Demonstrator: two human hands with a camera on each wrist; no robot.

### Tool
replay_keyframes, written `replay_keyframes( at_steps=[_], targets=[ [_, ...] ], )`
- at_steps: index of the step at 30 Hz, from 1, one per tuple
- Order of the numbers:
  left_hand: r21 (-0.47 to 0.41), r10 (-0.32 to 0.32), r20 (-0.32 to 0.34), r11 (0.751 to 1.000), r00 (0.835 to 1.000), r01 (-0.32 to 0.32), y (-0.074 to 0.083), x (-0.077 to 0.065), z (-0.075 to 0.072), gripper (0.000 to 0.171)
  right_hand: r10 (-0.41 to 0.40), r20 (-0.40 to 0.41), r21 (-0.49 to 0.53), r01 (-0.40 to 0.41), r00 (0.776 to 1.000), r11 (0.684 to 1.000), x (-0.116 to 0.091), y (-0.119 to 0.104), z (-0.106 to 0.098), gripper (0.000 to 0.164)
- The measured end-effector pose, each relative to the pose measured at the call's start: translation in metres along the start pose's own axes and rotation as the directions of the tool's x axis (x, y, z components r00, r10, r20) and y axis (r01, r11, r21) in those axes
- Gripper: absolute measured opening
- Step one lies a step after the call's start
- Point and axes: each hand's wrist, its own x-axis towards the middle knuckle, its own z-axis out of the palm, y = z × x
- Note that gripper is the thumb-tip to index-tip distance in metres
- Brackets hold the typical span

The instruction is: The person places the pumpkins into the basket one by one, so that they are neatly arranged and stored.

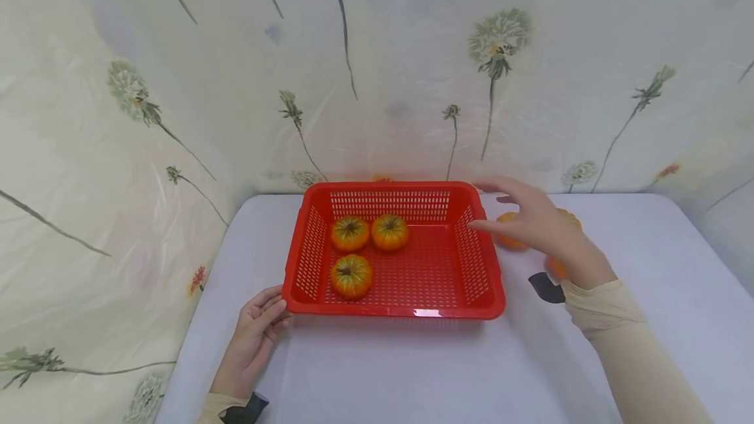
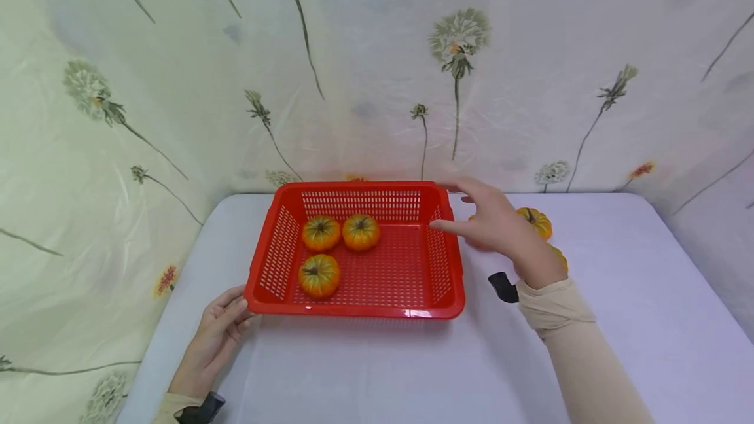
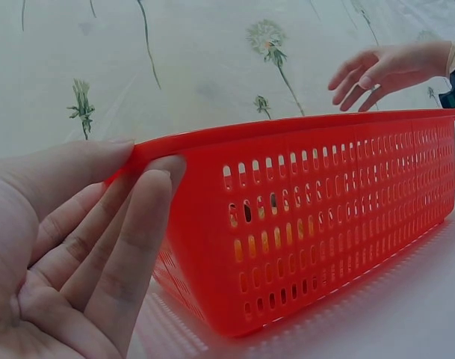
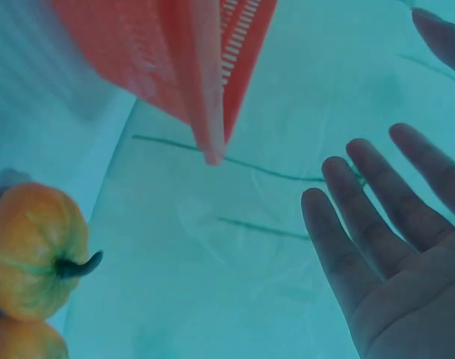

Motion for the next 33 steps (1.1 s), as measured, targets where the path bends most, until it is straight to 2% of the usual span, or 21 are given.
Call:
replay_keyframes(
  at_steps=[6,15,21,30,33],
  targets=[
    [0.017,0.014,-0.005,1.0,1.0,-0.014,-0.001,0.002,0.0,0.024,0.098,-0.02,-0.015,-0.098,0.995,0.995,-0.015,0.02,-0.009,0.089],
    [0.023,0.006,-0.032,1.0,0.999,-0.005,-0.001,0.002,0.0,0.023,0.127,-0.047,-0.074,-0.13,0.991,0.989,-0.031,0.056,-0.015,0.085],
    [0.016,0.007,-0.025,1.0,1.0,-0.007,-0.002,0.002,-0.001,0.023,0.156,-0.069,-0.111,-0.163,0.985,0.98,-0.041,0.086,-0.014,0.086],
    [-0.006,0.018,0.005,1.0,1.0,-0.018,-0.003,0.003,-0.003,0.024,0.248,-0.059,-0.092,-0.252,0.967,0.963,-0.063,0.123,-0.016,0.089],
    [-0.002,0.007,-0.01,1.0,1.0,-0.007,-0.003,0.002,-0.002,0.023,0.297,-0.039,-0.089,-0.299,0.954,0.95,-0.069,0.135,-0.017,0.094]
  ],
)
